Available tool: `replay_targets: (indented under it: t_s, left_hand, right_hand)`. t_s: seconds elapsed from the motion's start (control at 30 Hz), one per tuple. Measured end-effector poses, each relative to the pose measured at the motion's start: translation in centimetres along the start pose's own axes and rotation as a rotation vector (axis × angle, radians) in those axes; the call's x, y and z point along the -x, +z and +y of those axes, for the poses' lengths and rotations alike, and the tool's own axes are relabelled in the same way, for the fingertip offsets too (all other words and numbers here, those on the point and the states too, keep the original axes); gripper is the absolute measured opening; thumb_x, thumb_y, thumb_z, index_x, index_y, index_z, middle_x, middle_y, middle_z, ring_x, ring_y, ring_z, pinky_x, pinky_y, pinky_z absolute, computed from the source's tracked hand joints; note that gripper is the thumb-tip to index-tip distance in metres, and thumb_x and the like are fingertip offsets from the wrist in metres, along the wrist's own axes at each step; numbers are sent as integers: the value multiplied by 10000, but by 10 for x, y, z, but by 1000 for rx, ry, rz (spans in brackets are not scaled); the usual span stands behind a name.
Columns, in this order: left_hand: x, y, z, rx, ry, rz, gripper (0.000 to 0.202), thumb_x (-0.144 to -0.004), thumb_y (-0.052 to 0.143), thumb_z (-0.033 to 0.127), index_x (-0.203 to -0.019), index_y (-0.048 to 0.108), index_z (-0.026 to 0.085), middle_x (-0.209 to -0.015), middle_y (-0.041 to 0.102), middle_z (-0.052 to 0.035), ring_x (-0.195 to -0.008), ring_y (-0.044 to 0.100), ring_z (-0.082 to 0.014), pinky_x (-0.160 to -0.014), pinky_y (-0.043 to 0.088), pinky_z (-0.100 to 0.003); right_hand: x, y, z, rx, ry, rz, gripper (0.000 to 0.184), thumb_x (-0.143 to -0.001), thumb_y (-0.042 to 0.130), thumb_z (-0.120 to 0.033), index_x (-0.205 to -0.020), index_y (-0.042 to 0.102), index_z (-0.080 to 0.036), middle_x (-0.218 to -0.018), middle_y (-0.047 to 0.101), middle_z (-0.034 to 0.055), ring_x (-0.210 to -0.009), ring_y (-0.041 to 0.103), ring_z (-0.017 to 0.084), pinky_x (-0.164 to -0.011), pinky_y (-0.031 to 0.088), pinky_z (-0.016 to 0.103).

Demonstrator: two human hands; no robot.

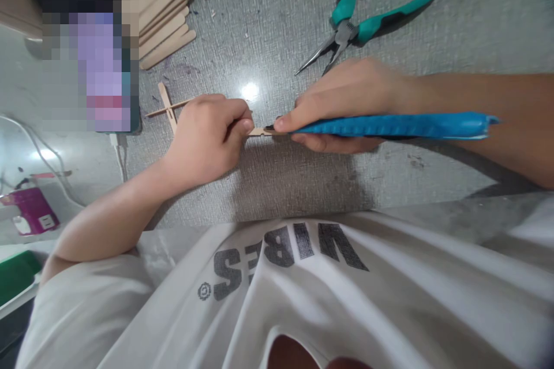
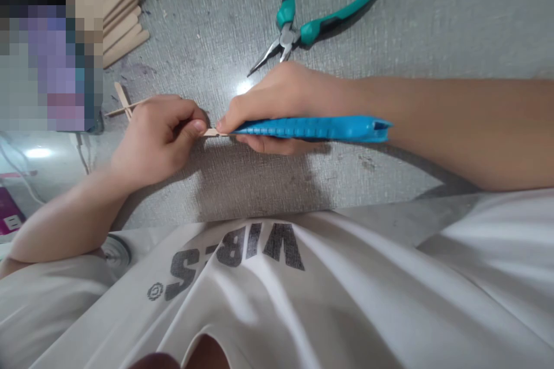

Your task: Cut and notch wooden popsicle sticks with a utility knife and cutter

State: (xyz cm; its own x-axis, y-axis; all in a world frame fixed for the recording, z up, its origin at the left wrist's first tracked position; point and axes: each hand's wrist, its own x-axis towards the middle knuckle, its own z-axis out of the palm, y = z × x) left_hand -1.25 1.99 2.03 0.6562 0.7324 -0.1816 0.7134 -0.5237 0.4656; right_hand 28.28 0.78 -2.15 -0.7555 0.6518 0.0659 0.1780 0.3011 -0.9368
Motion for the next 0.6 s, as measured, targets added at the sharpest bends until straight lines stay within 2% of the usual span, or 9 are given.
replay_targets:
  t_s: [0.07,0.13,0.17,0.27,0.3,0.33,0.47,0.6]
  left_hand:
    - [0,0,0,12,2,3,275,-1051,508,314,-832,668,268,-741,698,-51,-734,640,-247,-743,466,-426]
    - [-1,1,0,8,0,1,274,-1048,508,313,-830,670,273,-733,689,-48,-734,634,-244,-741,461,-422]
    - [-1,1,0,3,-4,3,269,-1041,508,310,-831,671,270,-730,683,-50,-733,629,-245,-743,456,-425]
    - [-2,4,-1,-19,-10,14,243,-1011,517,303,-841,683,257,-721,662,-58,-730,610,-254,-735,431,-432]
    - [-2,5,-1,-23,-7,18,243,-1010,519,302,-846,691,255,-717,656,-58,-730,607,-254,-730,426,-430]
    - [-2,5,-1,-25,-4,18,246,-1014,520,302,-854,701,255,-717,655,-56,-733,607,-254,-728,426,-428]
    - [-2,5,-1,-40,-21,-10,268,-1029,513,307,-890,734,248,-747,665,-66,-760,610,-263,-749,440,-450]
    - [-4,2,1,-60,-44,-57,277,-1051,507,316,-926,741,237,-789,665,-79,-793,603,-267,-777,448,-470]
  right_hand:
    - [-1,-1,-1,143,-148,26,271,-1183,647,-402,-1394,779,-294,-923,814,-98,-672,633,21,-651,451,139]
    - [-4,-4,-1,312,-311,71,277,-1185,625,-393,-1409,744,-280,-1027,857,-77,-765,689,41,-754,496,167]
    - [-6,-5,0,362,-334,92,287,-1190,608,-409,-1403,739,-269,-1064,870,-64,-806,718,49,-782,511,172]
    - [-10,-8,4,372,-285,130,355,-1190,584,-457,-1432,741,-252,-1077,880,-59,-905,777,53,-794,512,129]
    - [-11,-8,5,342,-343,191,350,-1179,594,-471,-1401,751,-252,-1026,871,-74,-846,757,35,-742,480,115]
    - [-12,-8,5,334,-391,191,326,-1173,600,-453,-1388,750,-259,-1014,863,-85,-817,739,26,-733,469,113]
    - [-17,-5,3,350,-361,60,270,-1198,566,-413,-1357,714,-252,-1022,841,-72,-785,691,43,-765,500,149]
    - [-21,-3,1,351,-390,43,281,-1227,540,-428,-1364,692,-236,-1000,826,-63,-745,664,49,-717,479,154]
